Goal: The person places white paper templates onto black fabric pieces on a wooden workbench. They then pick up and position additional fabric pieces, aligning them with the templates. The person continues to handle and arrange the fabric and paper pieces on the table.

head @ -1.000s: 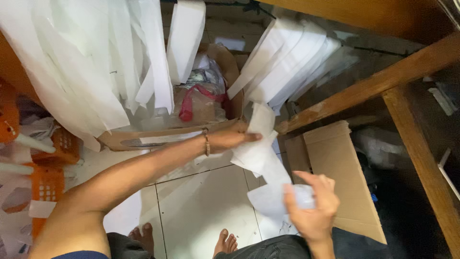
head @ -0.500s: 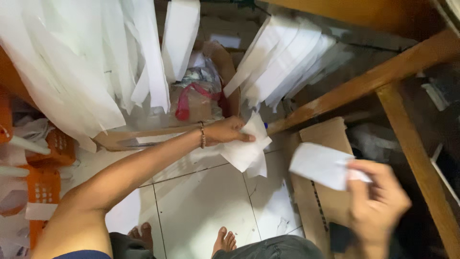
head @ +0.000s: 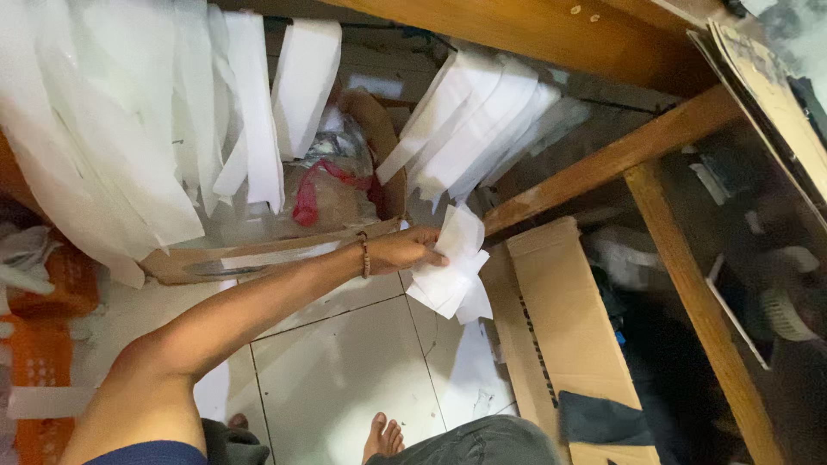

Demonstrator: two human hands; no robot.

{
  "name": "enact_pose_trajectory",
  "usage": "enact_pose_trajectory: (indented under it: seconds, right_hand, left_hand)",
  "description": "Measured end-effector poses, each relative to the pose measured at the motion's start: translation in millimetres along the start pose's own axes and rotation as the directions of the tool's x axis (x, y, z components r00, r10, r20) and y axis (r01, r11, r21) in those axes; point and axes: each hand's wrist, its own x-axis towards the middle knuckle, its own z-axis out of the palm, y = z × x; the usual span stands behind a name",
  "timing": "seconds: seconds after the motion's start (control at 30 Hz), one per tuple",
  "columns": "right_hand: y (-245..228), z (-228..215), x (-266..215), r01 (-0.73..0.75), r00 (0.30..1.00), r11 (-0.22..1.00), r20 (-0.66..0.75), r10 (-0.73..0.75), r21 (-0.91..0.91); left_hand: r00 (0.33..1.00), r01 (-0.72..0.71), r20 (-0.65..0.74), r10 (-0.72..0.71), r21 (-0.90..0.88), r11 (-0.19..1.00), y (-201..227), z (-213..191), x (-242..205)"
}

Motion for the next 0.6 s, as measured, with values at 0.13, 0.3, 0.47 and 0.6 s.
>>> enact_pose_trajectory:
  seconds: [0.13, 0.3, 0.47, 0.6]
  right_hand:
    - [-8, 5, 7, 0.034, 0.999, 0.999, 0.009, -0.034, -0.019]
    - [-22, 34, 15, 0.069, 0.997, 0.998, 0.042, -0.069, -0.010]
    - [-37, 58, 10, 0.069, 0.995, 0.998, 0.078, -0.069, 0.004]
    - [-44, 100, 9, -0.006, 0.986, 0.998, 0.166, -0.004, 0.058]
  left_hand:
    - [0.997, -0.029, 0.068, 0.037, -0.108, 0.994, 1, 2, -9]
    - [1.000, 0.009, 0.018, -0.008, -0.059, 0.998, 3, 4, -16]
    - [0.997, -0.058, 0.044, 0.062, -0.083, 0.995, -2, 1, -18]
    - [0.995, -0.089, 0.047, 0.089, -0.003, 0.996, 1, 3, -19]
